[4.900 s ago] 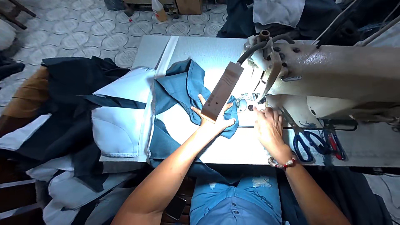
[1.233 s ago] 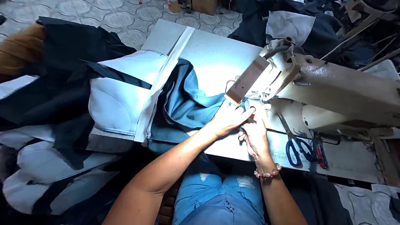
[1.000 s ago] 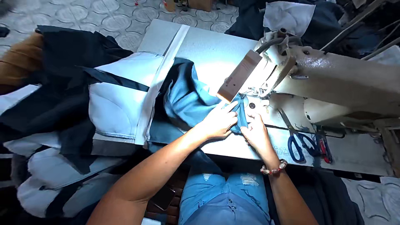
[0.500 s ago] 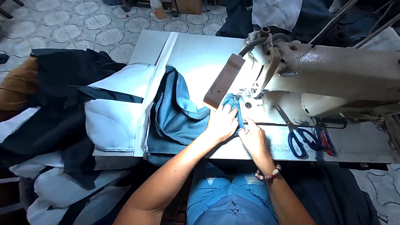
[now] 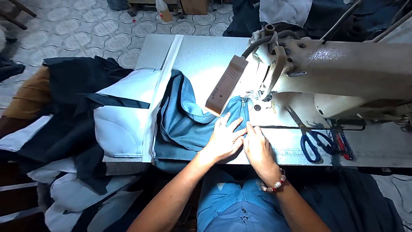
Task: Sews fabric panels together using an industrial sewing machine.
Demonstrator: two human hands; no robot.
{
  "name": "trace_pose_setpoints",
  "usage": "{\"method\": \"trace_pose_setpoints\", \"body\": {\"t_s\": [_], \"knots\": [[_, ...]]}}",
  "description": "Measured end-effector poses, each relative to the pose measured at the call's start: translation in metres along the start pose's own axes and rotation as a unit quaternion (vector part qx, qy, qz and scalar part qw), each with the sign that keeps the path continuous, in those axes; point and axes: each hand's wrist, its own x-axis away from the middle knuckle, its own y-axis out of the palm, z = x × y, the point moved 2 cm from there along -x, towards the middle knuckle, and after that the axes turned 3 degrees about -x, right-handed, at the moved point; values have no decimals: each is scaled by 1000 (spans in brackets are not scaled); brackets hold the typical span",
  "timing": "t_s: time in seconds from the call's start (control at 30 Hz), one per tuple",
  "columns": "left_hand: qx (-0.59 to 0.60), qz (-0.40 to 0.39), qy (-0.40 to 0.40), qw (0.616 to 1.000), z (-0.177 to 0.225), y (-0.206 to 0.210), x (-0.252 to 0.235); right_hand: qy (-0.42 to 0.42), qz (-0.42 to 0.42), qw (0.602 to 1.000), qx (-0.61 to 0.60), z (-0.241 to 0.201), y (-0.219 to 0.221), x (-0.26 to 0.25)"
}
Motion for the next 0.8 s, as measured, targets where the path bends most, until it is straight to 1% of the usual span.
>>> {"method": "trace_pose_setpoints", "body": {"t_s": [0.07, 0.2, 0.3, 0.4, 0.57, 0.73, 0.8], "knots": [[19, 6, -6, 1000, 4, 1, 0, -10, 2, 1000, 8, 2, -3, -1], [47, -37, 10, 998, -6, -8, 2, -59, 23, 998, -2, 6, 2, -4], [50, -37, 27, 998, -15, -9, 4, -68, 27, 997, -5, 4, 5, -4], [49, -35, 30, 998, -17, -9, 4, -92, 63, 994, -20, 7, 8, -5], [47, -21, 32, 998, -22, -7, -1, -95, 51, 994, -34, 6, 5, -11], [31, -18, 35, 999, -27, -7, -9, -105, 57, 993, -16, 4, 2, -21], [25, -10, 36, 999, -30, -7, -13, -85, 30, 996, -15, 2, -2, -25]]}}
